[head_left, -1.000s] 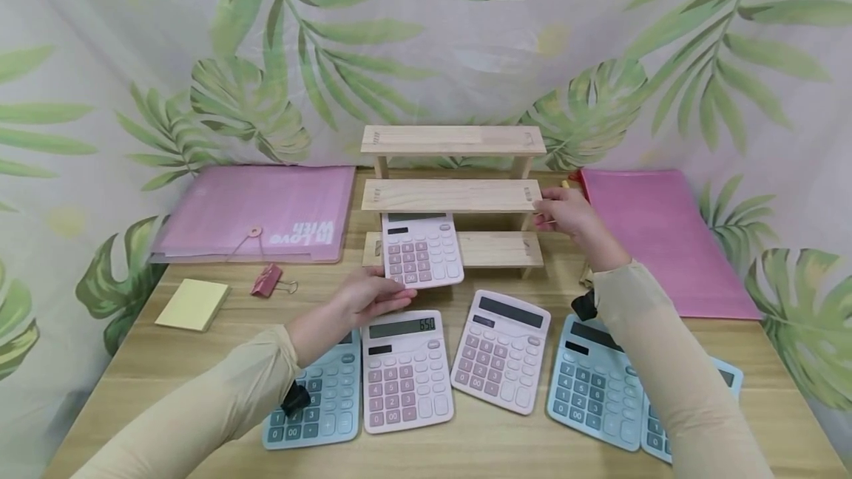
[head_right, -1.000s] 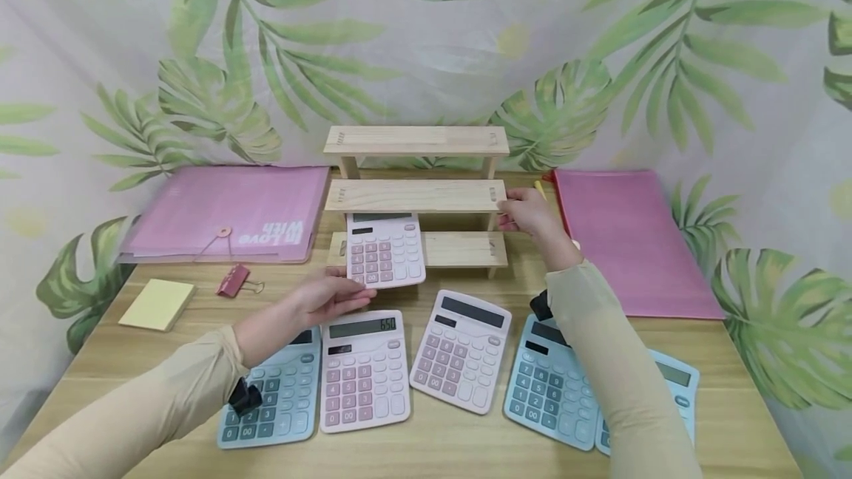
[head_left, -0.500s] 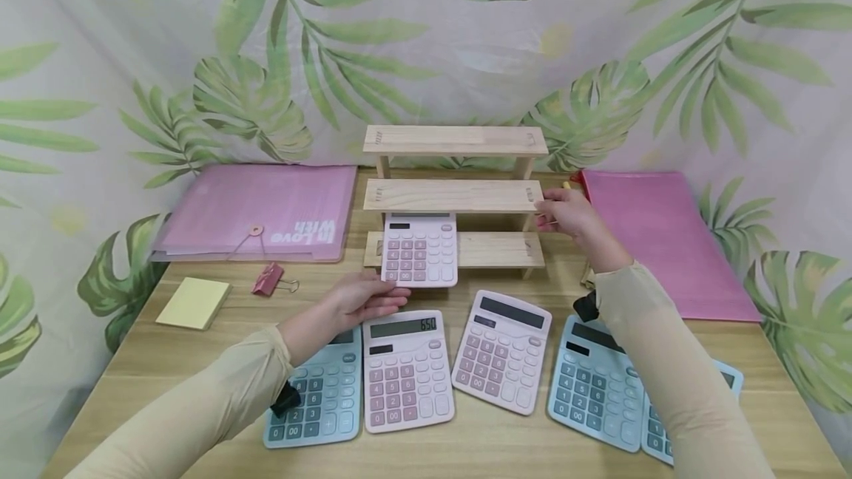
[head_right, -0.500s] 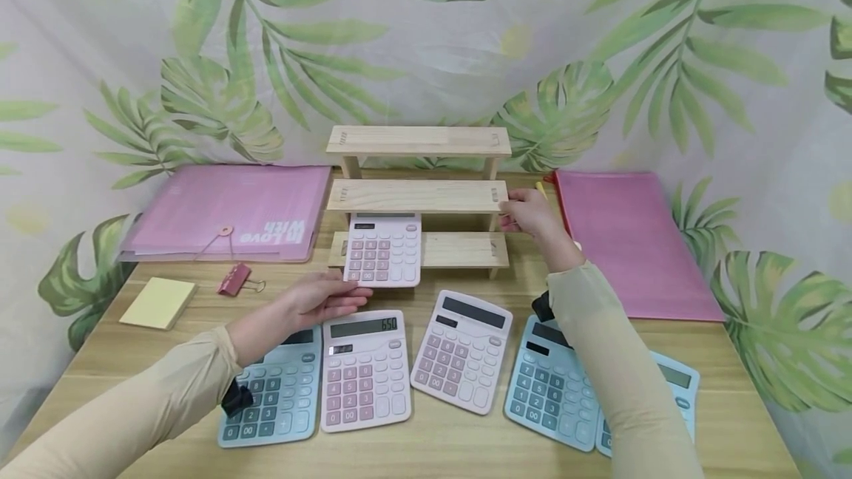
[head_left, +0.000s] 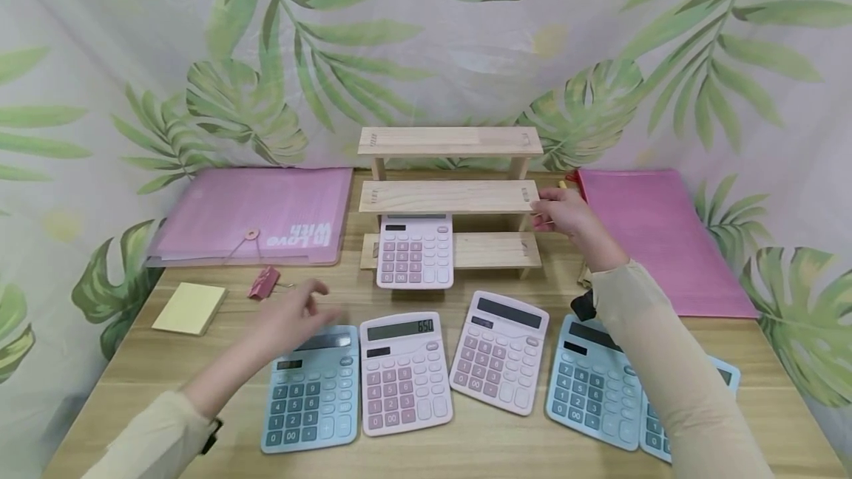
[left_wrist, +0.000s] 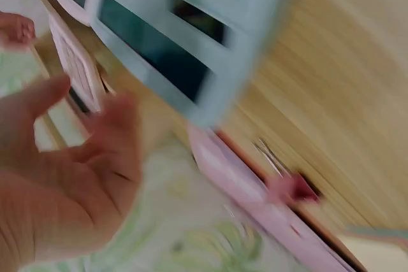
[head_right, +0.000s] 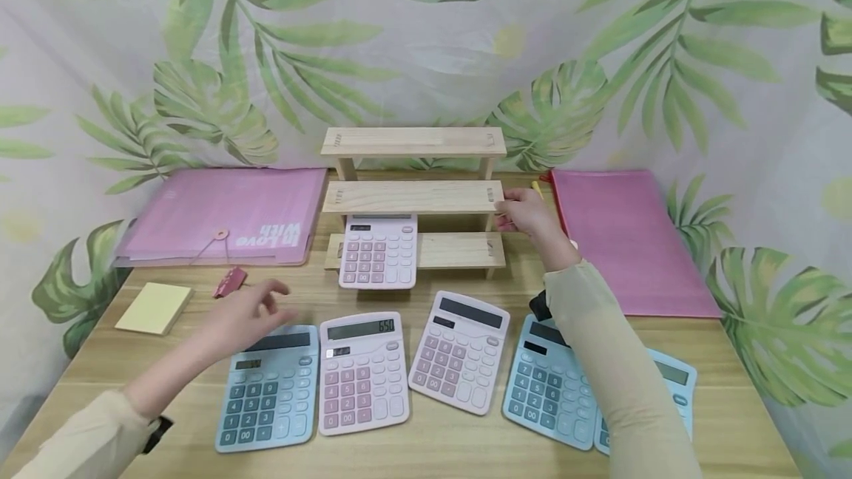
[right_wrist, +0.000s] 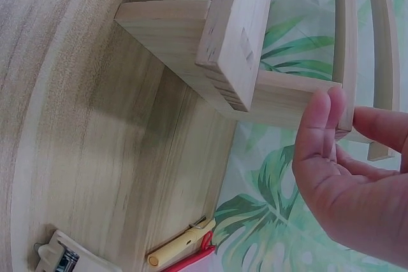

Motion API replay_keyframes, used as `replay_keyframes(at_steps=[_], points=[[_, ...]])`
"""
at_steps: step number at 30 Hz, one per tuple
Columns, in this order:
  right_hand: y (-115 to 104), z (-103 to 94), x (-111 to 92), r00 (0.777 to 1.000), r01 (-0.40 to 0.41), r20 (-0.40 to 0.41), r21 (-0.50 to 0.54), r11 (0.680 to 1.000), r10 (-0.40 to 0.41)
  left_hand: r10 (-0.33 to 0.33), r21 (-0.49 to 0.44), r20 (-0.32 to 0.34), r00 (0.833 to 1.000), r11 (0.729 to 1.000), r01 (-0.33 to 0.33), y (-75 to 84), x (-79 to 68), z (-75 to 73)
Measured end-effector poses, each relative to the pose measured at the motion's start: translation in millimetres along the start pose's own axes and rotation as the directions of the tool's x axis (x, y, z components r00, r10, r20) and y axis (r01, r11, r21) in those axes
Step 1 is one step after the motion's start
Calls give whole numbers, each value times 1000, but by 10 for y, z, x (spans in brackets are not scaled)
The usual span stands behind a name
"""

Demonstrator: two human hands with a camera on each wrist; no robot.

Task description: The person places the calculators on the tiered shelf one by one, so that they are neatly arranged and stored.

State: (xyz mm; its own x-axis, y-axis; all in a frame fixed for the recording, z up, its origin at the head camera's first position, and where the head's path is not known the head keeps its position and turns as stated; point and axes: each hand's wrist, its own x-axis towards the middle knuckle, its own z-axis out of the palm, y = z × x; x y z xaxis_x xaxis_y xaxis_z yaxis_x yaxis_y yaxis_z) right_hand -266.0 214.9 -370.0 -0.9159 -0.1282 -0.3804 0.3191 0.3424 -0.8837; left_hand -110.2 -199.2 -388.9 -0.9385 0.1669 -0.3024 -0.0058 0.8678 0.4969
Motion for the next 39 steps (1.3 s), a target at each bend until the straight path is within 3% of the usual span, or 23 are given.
replay_keyframes(at_steps=[2,5,7,10,13,16,19,21,23,26,29,32,34,36,39], points=[[5,-5,5,1000,0,-8,-3,1000,0,3,147,-8,1000,989,-2,-132,-133,-29],[9,-15,10,1000,1,-12,-1,1000,-1,-16,201,78,997,980,0,-328,-256,-30],[12,-18,11,1000,1,-13,3,1000,0,-36,168,126,991,986,14,-443,-281,1],[19,-14,8,1000,-9,-8,1,1000,9,-49,93,134,990,995,37,-577,-290,65],[23,0,5,1000,-14,-9,1,1000,14,-11,2,116,993,1000,11,-701,-308,102],[26,12,12,1000,-11,-7,5,1000,11,69,-158,171,983,986,-42,-828,-359,50],[25,11,20,1000,-7,-11,7,1000,7,142,-415,289,947,910,-10,-938,-426,-86],[25,2,21,1000,-5,-14,4,1000,5,184,-550,335,924,835,33,-971,-459,-193],[30,-13,21,1000,-7,-17,0,1000,7,228,-659,337,914,750,56,-947,-451,-282],[30,-23,11,1000,-10,-14,-1,1000,10,271,-767,287,919,639,51,-758,-365,-355],[27,-15,7,1000,-3,-9,7,1000,3,276,-852,253,927,518,79,-391,-201,-339],[23,-11,2,1000,4,-6,17,1000,-4,250,-887,258,933,444,127,79,24,-251],[20,-11,-4,1000,6,-6,21,1000,-6,229,-896,282,932,411,170,392,186,-168],[17,-13,-6,1000,7,-6,16,1000,-7,207,-894,310,928,394,211,680,341,-70],[12,-19,-8,1000,6,-17,12,1000,-5,151,-867,356,922,421,266,1049,559,75]])
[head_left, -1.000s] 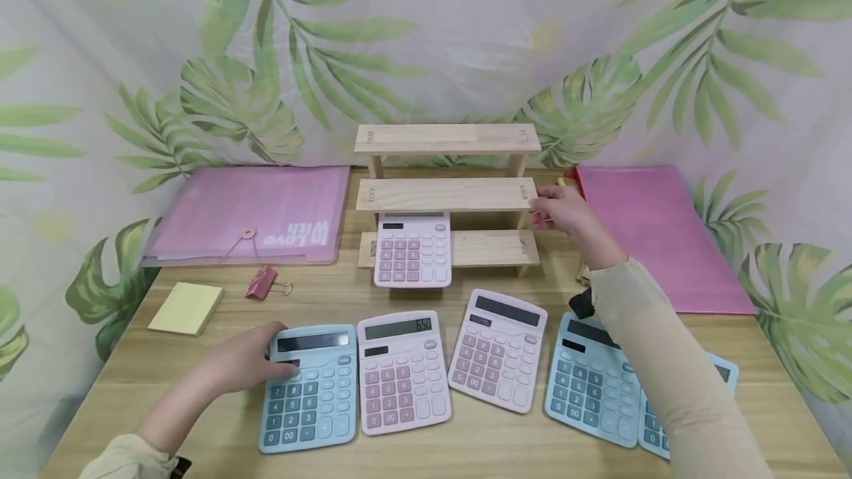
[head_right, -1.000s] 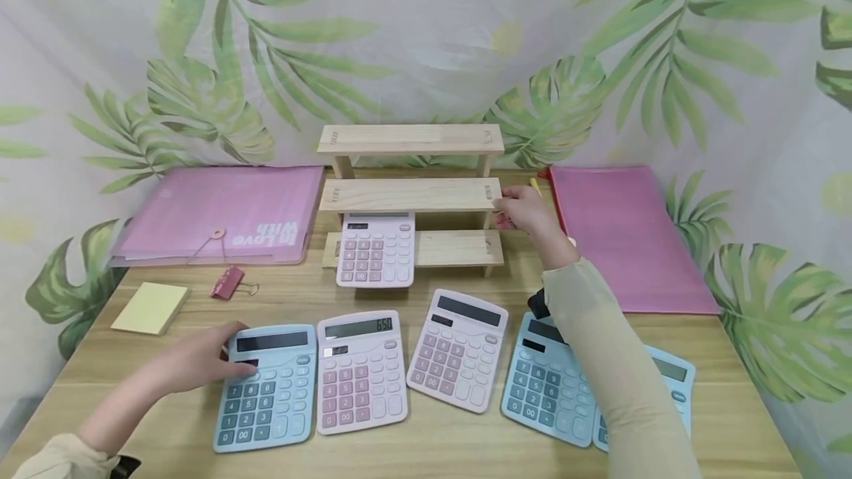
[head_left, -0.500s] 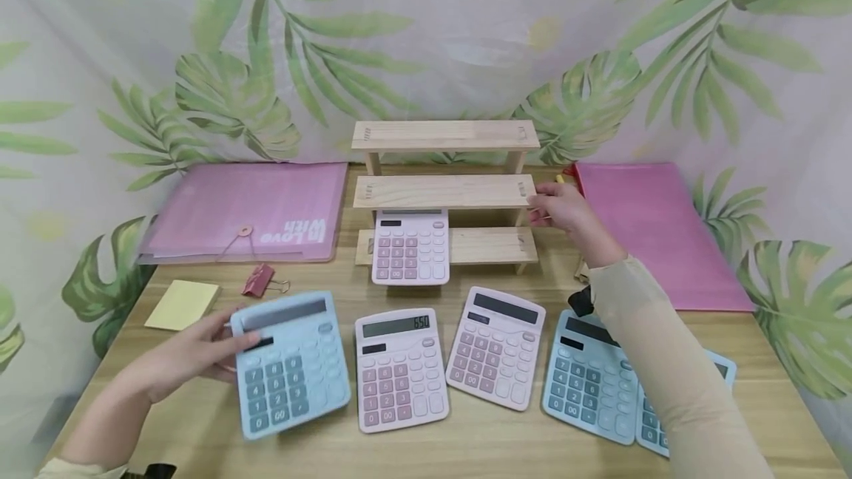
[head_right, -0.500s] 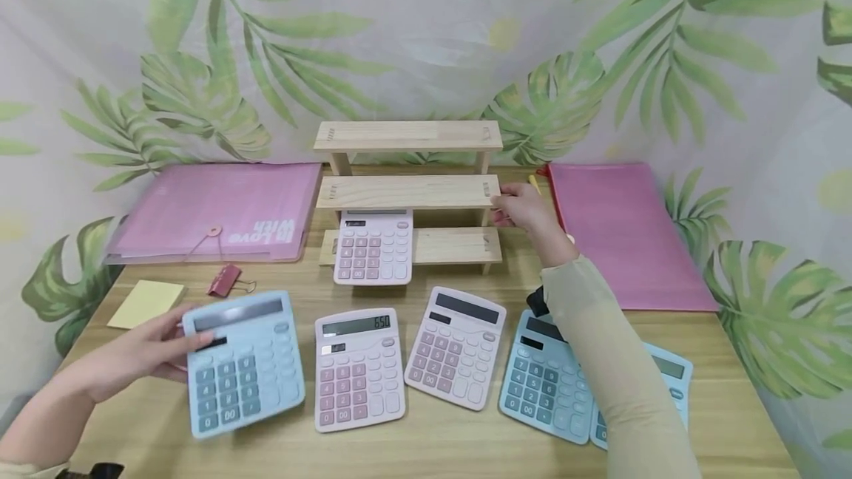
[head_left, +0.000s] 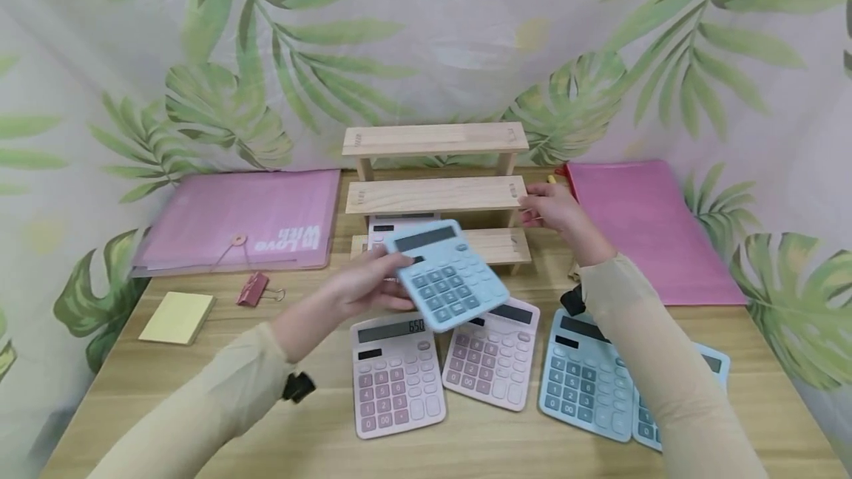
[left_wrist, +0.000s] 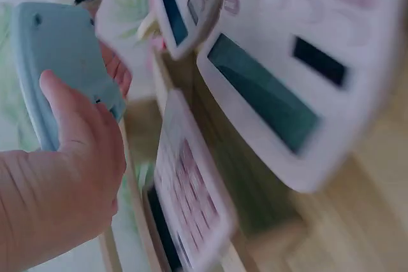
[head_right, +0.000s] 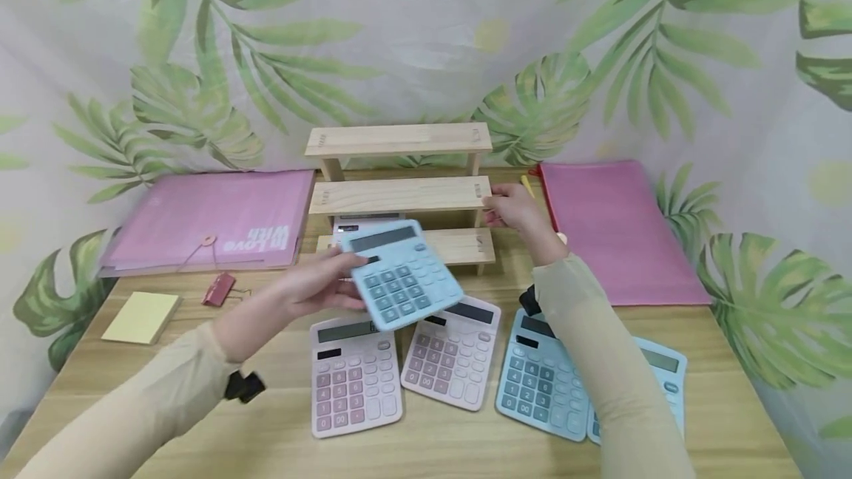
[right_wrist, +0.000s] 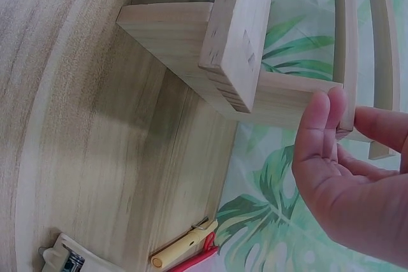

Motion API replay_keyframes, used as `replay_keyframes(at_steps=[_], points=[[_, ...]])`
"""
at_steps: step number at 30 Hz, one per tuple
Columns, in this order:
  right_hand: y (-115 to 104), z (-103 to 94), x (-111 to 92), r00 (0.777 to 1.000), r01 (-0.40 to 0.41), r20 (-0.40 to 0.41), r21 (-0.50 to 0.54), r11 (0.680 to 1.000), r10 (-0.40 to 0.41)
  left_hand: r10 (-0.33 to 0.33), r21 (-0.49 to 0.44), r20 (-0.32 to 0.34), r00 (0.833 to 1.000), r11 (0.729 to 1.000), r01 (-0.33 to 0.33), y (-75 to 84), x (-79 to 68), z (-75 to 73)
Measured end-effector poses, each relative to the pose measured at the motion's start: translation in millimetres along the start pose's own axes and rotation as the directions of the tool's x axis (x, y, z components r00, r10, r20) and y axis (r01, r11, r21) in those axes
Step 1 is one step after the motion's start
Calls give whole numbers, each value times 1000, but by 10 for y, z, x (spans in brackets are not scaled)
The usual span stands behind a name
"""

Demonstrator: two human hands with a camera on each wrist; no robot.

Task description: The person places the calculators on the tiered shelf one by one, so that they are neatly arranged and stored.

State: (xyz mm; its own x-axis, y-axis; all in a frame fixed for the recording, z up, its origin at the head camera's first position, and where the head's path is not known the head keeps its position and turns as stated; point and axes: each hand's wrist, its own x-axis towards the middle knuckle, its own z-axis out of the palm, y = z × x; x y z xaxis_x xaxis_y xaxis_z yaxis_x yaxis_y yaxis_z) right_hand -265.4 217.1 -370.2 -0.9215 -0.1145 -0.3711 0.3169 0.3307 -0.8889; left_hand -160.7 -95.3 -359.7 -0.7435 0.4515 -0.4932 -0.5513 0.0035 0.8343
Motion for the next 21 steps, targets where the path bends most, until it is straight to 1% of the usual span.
replay_keyframes(at_steps=[3,5,7,11,15,18,21], points=[[17,-6,17,1000,0,-11,4,1000,0,-71,65,-31,997,995,73,49,266,223],[27,-6,31,1000,0,-20,10,1000,0,-104,93,-38,994,990,107,67,409,308],[29,3,44,1000,3,-26,11,1000,-3,-123,102,-39,992,987,126,78,516,357],[27,18,58,999,5,-34,3,1000,-4,-136,96,-41,990,986,139,96,676,421],[34,6,62,999,-1,-41,-6,1000,0,-117,87,-72,991,989,123,131,807,484],[37,-4,65,999,-5,-42,-10,1000,5,-108,66,-98,989,991,115,154,883,518],[38,-9,69,999,-8,-39,-6,1000,8,-115,36,-111,987,992,120,164,932,547]])
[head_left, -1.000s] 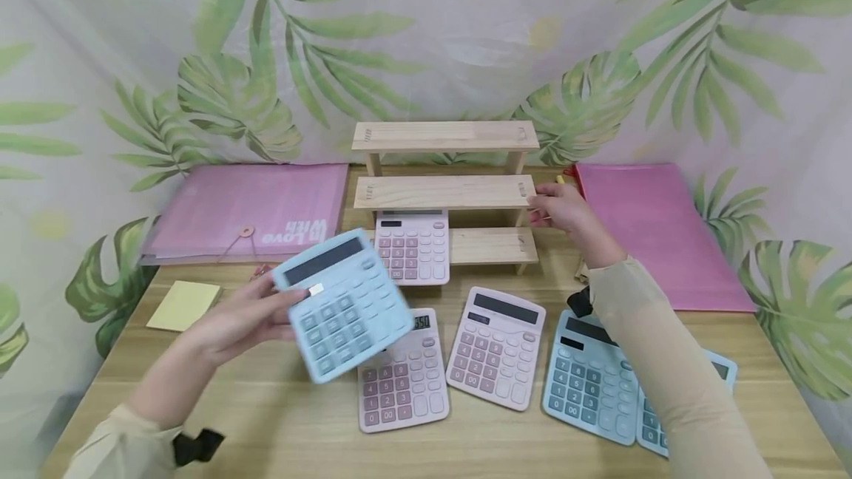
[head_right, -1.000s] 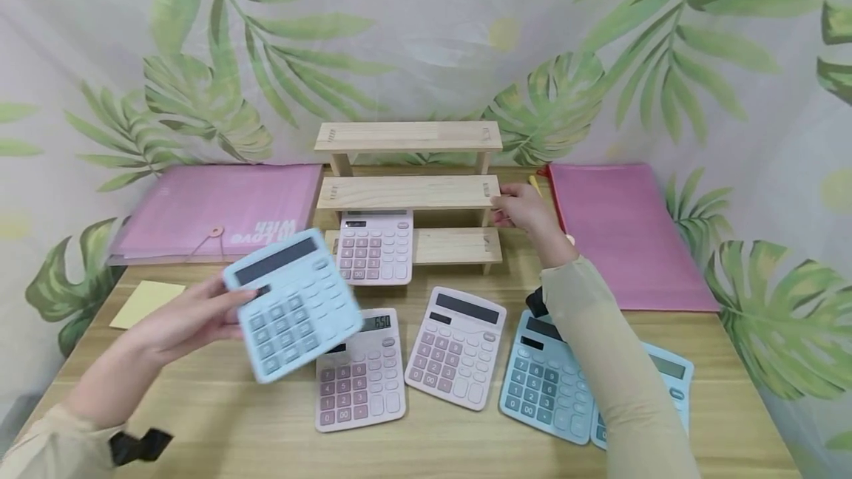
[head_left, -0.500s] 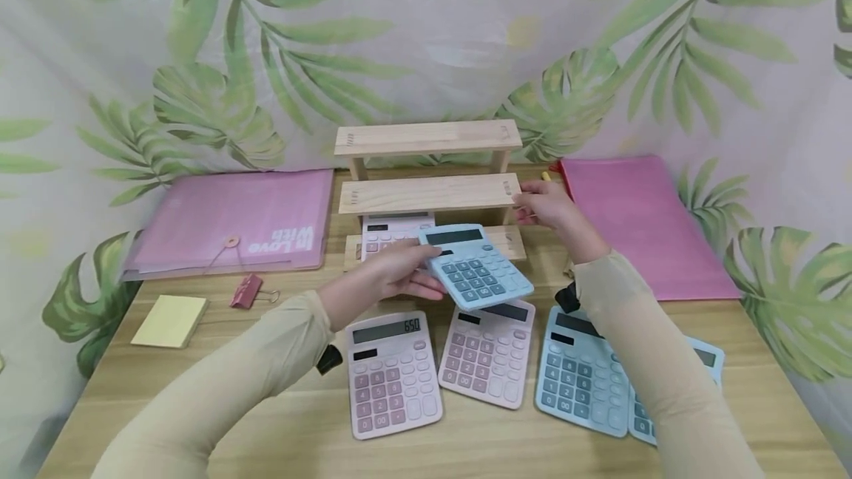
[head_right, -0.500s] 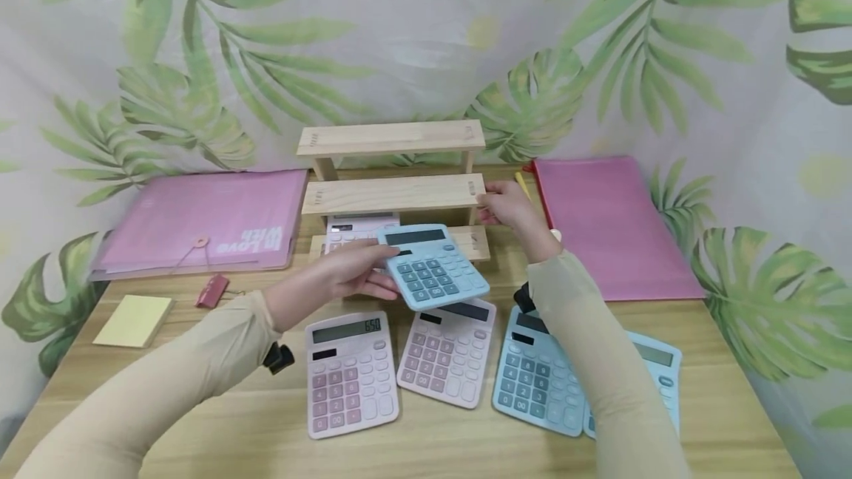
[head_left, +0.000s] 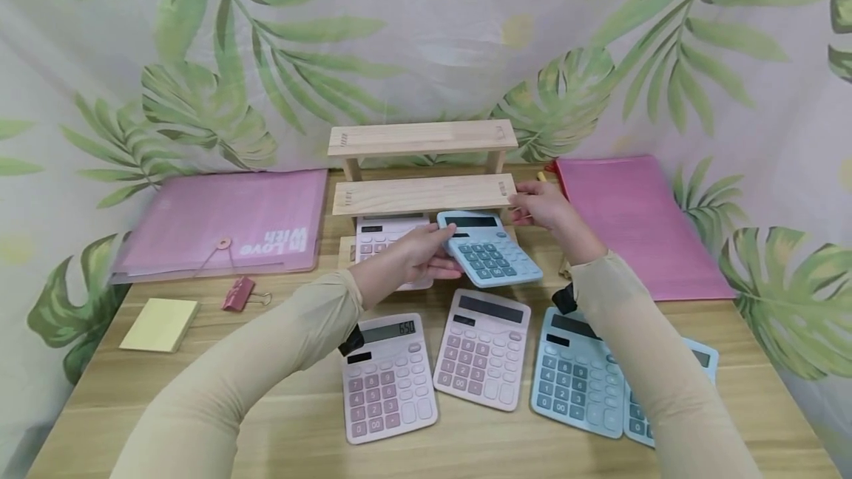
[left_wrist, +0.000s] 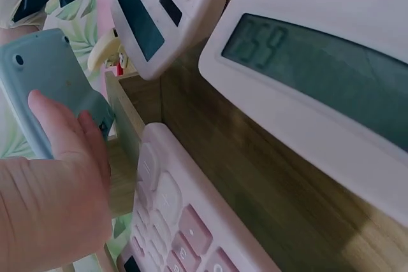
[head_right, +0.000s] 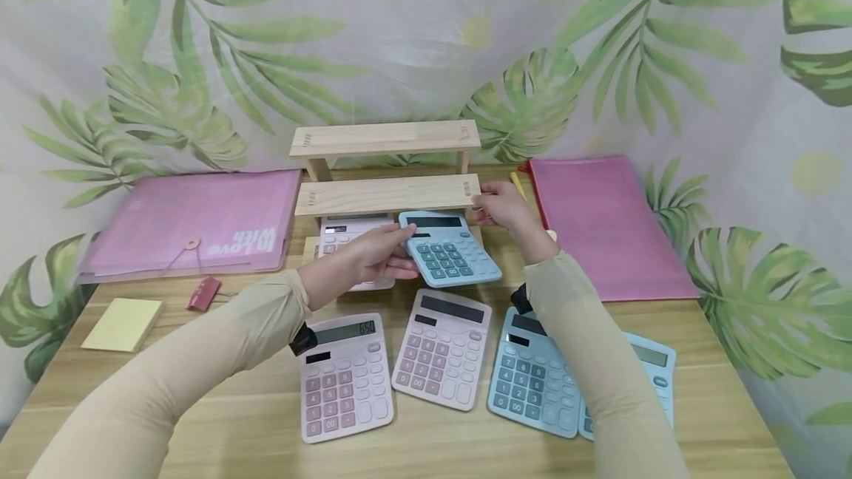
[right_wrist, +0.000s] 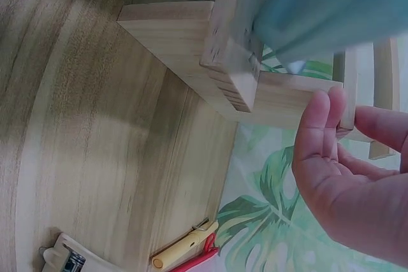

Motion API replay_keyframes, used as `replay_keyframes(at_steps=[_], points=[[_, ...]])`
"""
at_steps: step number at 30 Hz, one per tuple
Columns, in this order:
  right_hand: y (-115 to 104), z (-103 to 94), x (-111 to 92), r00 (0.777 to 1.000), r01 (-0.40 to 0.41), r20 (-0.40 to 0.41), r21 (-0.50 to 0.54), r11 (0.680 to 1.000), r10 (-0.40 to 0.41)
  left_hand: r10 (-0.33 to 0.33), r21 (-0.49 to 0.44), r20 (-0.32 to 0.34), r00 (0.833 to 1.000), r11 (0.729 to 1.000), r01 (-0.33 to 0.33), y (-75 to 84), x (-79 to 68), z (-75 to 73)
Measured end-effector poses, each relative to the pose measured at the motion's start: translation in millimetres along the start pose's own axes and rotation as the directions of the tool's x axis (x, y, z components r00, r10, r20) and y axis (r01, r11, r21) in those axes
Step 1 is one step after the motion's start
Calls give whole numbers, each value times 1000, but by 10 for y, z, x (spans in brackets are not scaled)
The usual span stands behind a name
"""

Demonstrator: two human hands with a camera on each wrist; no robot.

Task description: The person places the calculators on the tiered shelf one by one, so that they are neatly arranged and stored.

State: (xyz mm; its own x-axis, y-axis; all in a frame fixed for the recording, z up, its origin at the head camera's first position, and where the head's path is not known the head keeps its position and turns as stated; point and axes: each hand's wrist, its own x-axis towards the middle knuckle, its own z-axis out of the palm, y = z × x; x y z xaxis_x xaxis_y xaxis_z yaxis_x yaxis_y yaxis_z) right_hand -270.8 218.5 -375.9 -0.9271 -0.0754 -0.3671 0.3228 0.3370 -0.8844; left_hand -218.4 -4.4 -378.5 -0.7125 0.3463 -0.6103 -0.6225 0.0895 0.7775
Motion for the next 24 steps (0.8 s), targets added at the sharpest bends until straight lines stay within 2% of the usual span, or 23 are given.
replay_keyframes(at_steps=[8,12,16,19,22,24], points=[[-29,19,-4,1000,3,-6,-5,1000,-3,-16,-109,-23,1000,994,13,-3,-53,66],[-23,19,0,1000,2,-11,-9,1000,-2,40,-104,-23,999,994,-43,-20,-130,126],[-16,16,-5,1000,2,-13,-4,1000,-2,130,-39,-72,989,990,-133,-72,-220,174],[-15,15,-14,1000,8,-12,-3,1000,-8,200,46,-105,974,979,-196,-136,-271,196],[-14,16,-20,1000,3,-15,-4,1000,-3,292,187,-131,947,946,-266,-216,-299,217],[-11,17,-21,1000,-1,-14,-9,1000,1,364,308,-139,921,900,-309,-278,-311,229]])
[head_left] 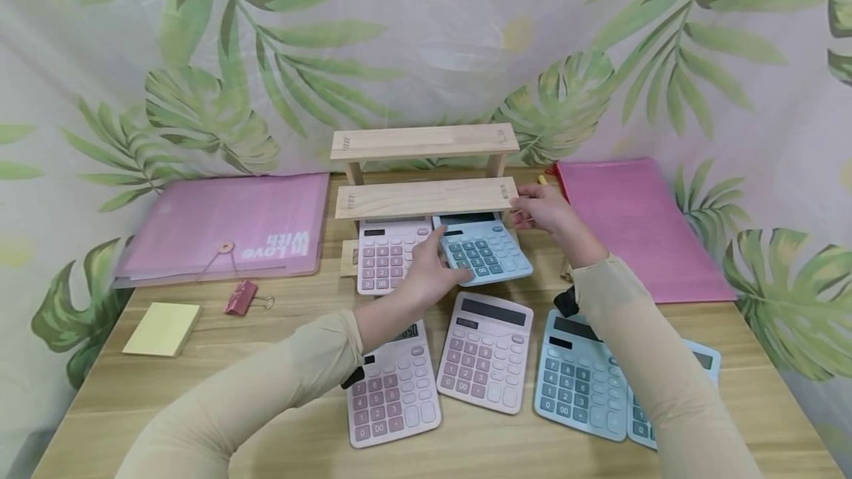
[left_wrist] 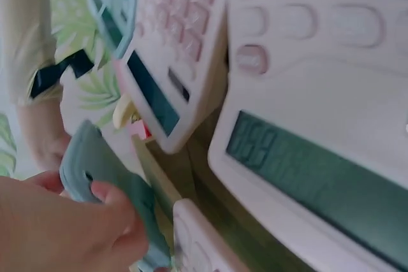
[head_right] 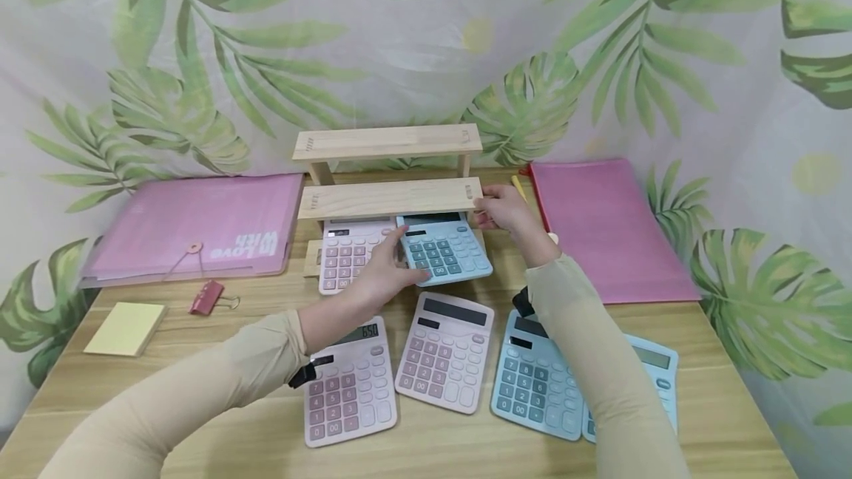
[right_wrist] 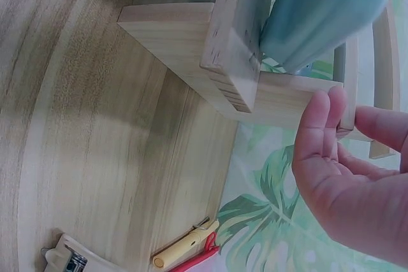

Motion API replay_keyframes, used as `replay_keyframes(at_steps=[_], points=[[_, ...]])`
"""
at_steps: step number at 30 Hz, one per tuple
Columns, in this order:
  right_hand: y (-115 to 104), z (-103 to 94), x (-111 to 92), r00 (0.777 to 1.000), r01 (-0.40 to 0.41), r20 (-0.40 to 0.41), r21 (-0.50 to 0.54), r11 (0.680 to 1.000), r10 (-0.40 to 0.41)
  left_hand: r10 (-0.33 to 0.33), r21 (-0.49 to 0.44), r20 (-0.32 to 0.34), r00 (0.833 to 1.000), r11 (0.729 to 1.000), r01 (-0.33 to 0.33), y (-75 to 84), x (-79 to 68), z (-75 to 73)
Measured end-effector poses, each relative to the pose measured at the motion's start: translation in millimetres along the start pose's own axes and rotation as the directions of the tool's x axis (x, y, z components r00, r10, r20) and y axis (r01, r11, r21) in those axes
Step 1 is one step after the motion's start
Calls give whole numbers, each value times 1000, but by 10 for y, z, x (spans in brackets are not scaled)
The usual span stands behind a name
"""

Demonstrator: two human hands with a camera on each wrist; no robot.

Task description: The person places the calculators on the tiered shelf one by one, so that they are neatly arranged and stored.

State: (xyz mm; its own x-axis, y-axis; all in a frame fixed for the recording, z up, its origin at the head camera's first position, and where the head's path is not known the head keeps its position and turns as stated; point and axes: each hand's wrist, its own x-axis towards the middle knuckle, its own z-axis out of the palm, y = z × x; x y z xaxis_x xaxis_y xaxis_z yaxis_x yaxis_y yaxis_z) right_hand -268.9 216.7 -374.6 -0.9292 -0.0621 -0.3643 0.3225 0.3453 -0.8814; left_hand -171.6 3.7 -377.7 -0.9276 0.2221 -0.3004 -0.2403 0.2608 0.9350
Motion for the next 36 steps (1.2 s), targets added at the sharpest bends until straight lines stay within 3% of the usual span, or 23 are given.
replay_keyframes(at_steps=[3,5,7,9,12,17,20,23,25,26,29,31,34,36], points=[[6,4,5,1000,-6,3,8,1000,5,109,156,-25,994,982,-104,-79,-32,19],[10,2,10,1000,-6,3,13,1000,6,185,252,-16,983,952,-175,-141,-36,10],[13,0,15,1000,-8,4,22,1000,8,254,339,4,967,910,-240,-202,-27,-11],[13,-5,17,1000,-8,7,26,1000,8,313,442,39,949,846,-297,-257,-6,-37],[10,-9,17,1000,-9,9,25,1000,9,380,609,109,919,705,-364,-310,24,-69],[2,-10,27,1000,-10,20,29,1000,9,454,813,217,864,406,-417,-323,60,-80],[1,-13,33,1000,-9,28,36,999,8,492,879,268,828,228,-419,-317,77,-59],[2,-16,33,999,-6,36,36,999,5,533,907,325,781,58,-417,-318,96,-35],[4,-15,34,999,-5,39,34,999,4,566,912,357,743,-39,-408,-324,113,-31],[5,-14,35,999,-4,39,35,999,3,580,912,368,727,-75,-402,-325,121,-33],[6,-13,37,999,-6,38,41,999,4,618,915,375,691,-129,-381,-339,150,-48],[5,-11,33,999,-4,37,42,999,3,635,917,370,678,-130,-378,-352,157,-60],[7,-12,22,999,-6,32,39,999,4,641,913,356,680,-83,-400,-377,80,-103],[8,-14,15,999,-3,34,34,999,2,641,910,335,691,-28,-415,-382,-59,-181]])
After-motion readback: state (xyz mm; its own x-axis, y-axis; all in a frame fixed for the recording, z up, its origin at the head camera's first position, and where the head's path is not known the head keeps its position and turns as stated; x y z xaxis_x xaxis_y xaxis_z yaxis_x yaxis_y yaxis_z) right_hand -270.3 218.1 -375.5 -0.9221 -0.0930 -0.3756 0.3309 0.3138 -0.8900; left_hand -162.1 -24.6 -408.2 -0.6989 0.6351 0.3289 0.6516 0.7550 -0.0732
